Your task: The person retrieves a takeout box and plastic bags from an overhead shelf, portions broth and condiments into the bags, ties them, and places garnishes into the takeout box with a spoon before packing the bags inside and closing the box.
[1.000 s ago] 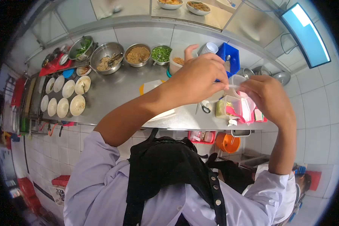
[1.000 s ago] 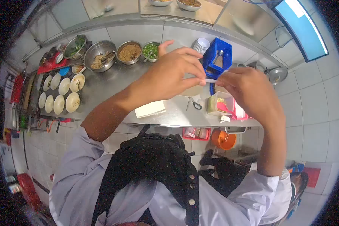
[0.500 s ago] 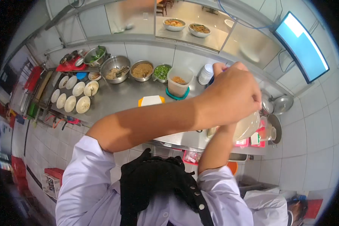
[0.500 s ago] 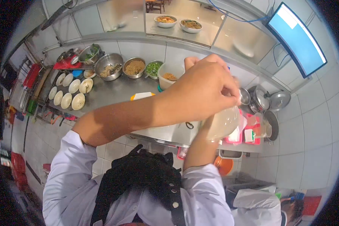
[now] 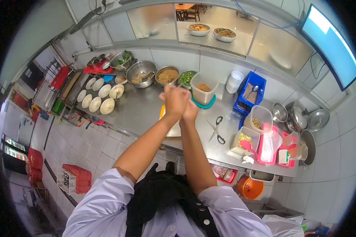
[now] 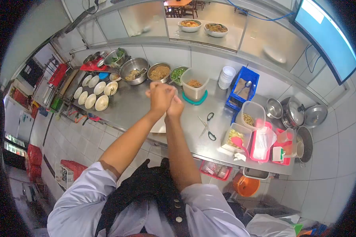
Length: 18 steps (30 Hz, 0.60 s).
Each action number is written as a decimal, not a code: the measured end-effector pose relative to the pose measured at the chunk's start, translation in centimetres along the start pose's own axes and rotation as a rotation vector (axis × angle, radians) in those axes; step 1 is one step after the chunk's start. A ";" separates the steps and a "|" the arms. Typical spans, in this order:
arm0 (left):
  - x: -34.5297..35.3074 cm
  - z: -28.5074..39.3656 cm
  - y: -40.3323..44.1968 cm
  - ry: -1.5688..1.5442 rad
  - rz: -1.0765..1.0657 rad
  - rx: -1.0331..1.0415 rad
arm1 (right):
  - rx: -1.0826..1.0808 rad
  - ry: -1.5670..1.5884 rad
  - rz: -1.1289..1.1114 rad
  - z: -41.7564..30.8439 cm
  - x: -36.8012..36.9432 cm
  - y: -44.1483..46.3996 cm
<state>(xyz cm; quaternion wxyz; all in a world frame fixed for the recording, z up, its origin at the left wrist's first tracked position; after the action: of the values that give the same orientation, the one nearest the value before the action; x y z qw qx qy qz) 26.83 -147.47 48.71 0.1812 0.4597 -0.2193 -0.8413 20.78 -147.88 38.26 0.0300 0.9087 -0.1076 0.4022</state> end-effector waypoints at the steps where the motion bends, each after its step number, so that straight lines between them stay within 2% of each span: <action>1: 0.5 -1.1 -1.4 -0.003 -0.014 -0.026 | -0.029 -0.274 0.032 0.9 -1.9 -0.6; 2: 0.7 -1.9 -2.8 -0.008 -0.027 -0.050 | -0.062 -0.548 0.063 1.0 -3.6 -1.0; 5: 2.3 -3.0 -6.4 0.000 -0.115 -0.169 | -0.310 -1.052 0.050 -1.9 -5.3 -4.6; 9: 3.8 -1.1 -8.9 -0.059 -0.259 -0.284 | -0.572 -1.226 0.015 -6.0 -7.1 -7.4; 11: 4.5 -0.2 -9.8 -0.122 -0.225 -0.220 | -0.672 -1.327 0.044 -9.4 -6.3 -8.9; 13: 5.1 0.9 -10.5 -0.187 -0.155 -0.142 | -0.702 -1.341 -0.035 -10.8 -7.8 -8.7; 18: 3.8 4.3 -10.0 -0.299 -0.225 -0.019 | -0.679 -1.351 -0.097 -16.4 -7.4 -9.6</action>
<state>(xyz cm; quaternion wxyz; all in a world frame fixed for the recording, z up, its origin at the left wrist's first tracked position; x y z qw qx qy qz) 20.18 -140.10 42.79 0.0557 0.3494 -0.1828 -0.9173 6.23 -134.96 44.18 0.2534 0.9021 -0.1803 -0.2992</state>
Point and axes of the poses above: each hand's wrist, its own y-axis towards the middle knuckle, its own x-axis out of the palm, z = x × y, the point moved 4 cm from there along y, towards the middle knuckle, and after that the axes turned 6 degrees about y, right-handed, at the moved point
